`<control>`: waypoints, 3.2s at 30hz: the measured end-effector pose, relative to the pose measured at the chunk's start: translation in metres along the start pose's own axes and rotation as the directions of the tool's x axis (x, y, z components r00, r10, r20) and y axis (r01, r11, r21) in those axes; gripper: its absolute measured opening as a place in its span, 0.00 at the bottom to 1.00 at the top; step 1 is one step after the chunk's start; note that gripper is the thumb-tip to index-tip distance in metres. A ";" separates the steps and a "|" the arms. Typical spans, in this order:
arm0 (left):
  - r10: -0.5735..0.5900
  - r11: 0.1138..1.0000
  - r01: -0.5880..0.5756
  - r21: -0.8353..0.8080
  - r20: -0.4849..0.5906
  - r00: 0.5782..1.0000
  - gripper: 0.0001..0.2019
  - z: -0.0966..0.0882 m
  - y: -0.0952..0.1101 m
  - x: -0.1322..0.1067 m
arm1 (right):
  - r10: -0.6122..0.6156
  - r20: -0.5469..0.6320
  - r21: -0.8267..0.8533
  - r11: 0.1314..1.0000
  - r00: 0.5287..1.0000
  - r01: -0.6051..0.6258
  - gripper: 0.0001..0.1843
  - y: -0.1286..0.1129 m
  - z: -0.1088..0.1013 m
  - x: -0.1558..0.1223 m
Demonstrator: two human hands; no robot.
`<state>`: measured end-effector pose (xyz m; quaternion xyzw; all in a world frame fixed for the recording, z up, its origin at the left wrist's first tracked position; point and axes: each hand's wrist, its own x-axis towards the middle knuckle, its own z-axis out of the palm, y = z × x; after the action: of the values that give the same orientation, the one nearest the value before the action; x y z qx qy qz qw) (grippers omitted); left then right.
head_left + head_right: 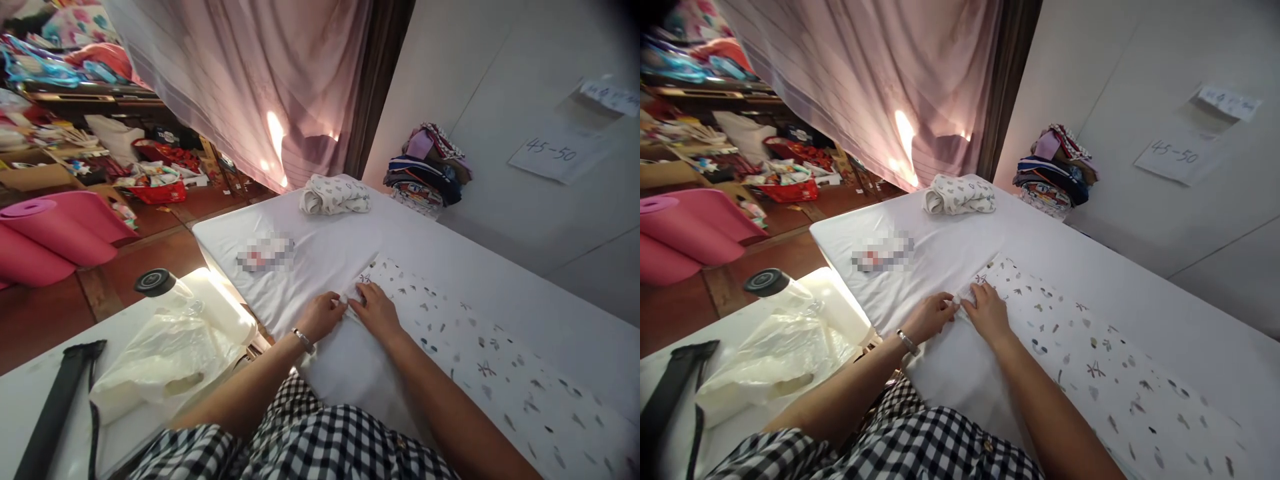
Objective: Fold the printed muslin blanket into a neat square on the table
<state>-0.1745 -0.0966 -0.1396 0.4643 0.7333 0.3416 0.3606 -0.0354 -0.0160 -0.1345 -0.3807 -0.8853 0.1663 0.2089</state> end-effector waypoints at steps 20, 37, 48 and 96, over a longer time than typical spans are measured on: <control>0.054 0.966 -0.091 -0.241 -0.155 0.986 0.07 0.005 0.002 0.017 | -0.092 -0.019 0.052 0.994 0.996 0.093 0.13 -0.013 -0.003 -0.016; 0.149 0.934 -0.105 0.340 -0.107 0.983 0.17 0.002 0.011 -0.010 | 0.274 -0.143 0.586 0.798 0.951 -0.141 0.11 -0.006 -0.027 -0.005; 0.138 0.934 -0.089 0.347 -0.119 0.983 0.09 -0.004 0.017 -0.001 | 0.159 -0.160 0.473 0.878 0.974 -0.065 0.10 -0.005 -0.034 -0.005; 0.123 0.787 -0.120 0.606 0.037 0.992 0.12 0.005 0.026 0.015 | -0.072 -0.176 -0.145 0.988 0.982 0.047 0.18 0.057 -0.054 -0.143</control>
<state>-0.1630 -0.0732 -0.1233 0.6007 0.7734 0.1123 0.1684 0.1151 -0.0780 -0.1491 -0.3812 -0.8832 0.0621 0.2661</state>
